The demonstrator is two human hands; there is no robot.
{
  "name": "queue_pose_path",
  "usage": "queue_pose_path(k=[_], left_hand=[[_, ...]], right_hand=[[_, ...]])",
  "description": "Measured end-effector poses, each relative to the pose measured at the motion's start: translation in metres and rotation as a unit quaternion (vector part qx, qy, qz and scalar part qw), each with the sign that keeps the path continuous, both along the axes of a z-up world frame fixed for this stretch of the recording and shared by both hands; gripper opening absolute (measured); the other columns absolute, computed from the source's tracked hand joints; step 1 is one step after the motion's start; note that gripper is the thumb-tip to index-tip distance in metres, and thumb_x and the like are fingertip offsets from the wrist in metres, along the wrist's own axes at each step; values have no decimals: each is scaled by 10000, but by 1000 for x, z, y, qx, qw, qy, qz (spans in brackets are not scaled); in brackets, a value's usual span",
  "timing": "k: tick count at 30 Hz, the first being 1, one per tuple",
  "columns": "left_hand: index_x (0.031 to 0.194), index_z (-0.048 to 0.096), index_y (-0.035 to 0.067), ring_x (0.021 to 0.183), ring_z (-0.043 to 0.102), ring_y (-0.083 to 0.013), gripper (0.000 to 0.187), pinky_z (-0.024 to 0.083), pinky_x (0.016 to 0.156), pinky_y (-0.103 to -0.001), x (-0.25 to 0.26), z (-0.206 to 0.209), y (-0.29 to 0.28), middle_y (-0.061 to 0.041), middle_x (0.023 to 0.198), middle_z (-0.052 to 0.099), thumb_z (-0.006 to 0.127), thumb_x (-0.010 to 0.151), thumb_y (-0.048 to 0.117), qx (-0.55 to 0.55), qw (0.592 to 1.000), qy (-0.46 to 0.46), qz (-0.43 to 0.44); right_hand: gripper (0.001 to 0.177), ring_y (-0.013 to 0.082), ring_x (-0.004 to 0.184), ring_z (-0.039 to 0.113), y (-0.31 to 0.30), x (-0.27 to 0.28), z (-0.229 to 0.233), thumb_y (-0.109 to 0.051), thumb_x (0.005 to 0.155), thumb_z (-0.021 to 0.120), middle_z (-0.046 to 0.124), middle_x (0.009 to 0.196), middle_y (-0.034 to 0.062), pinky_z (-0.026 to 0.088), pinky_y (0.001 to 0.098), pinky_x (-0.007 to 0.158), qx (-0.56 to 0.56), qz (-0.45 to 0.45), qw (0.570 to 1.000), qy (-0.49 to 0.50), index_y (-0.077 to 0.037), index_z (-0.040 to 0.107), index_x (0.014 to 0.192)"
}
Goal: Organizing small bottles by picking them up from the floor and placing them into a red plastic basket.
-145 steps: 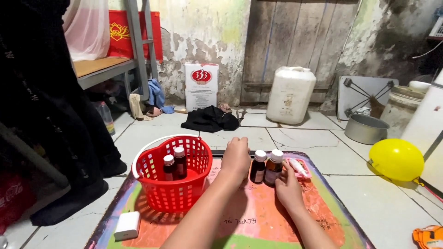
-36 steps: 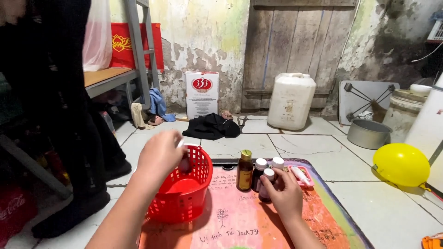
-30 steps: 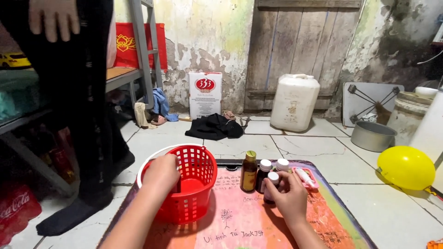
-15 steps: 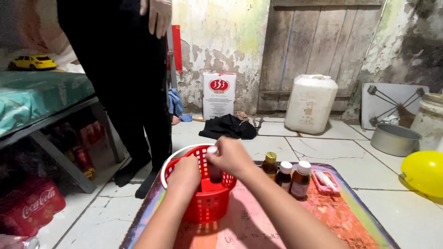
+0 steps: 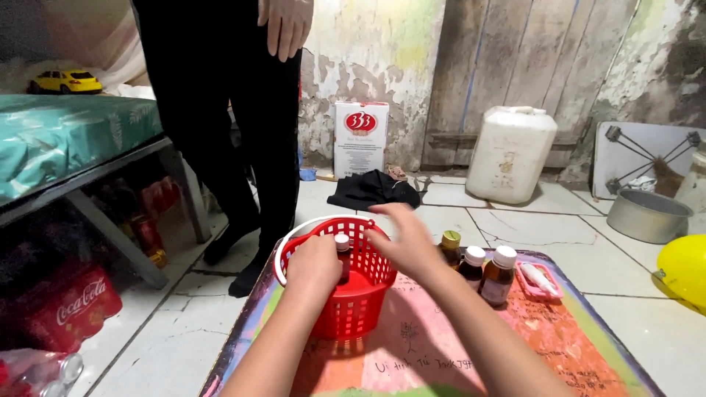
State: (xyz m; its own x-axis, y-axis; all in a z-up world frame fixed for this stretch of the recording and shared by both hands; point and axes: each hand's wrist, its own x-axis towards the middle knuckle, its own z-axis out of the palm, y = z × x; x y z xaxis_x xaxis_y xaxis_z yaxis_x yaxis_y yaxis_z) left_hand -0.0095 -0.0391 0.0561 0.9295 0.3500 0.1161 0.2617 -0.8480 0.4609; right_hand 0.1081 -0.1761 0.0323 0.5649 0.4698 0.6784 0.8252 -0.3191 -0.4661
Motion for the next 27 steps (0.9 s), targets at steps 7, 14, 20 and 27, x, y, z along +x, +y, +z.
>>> queue_pose_path(k=[7,14,20,27], left_hand=[[1093,611,-46,965,642,-422,388,506,821,-556,21,-24,10,-231,1014,641,661,798,202,83,996,-26,-14],[925,663,50,702,641,-297,251,522,658,-408,35,-27,13,-137,882,652,639,784,256,190,978,-87,-17],[967,659,51,944,537,-349,297,491,760,-435,70,-7,-46,-185,1039,571,665,752,256,168,929,-314,-102],[1077,630,56,911,600,-318,412,499,817,-394,128,-25,-122,-149,1024,586,749,711,202,0,964,-146,-223]], right_hand=[[461,361,1244,403,-129,3,-54,-219,774,689,481,1218,160,278,473,1082,92,-246,945,-197,-92,570,1201],[624,271,980,608,-146,4,-76,-132,791,608,564,1154,158,525,372,800,214,-152,924,278,-77,346,1354],[601,256,1009,585,-152,14,-90,-41,808,525,565,1181,147,478,365,855,246,-154,911,293,-82,356,1384],[560,279,1024,593,-154,12,-91,-170,846,556,580,1166,155,457,374,859,270,-260,908,188,-68,334,1350]])
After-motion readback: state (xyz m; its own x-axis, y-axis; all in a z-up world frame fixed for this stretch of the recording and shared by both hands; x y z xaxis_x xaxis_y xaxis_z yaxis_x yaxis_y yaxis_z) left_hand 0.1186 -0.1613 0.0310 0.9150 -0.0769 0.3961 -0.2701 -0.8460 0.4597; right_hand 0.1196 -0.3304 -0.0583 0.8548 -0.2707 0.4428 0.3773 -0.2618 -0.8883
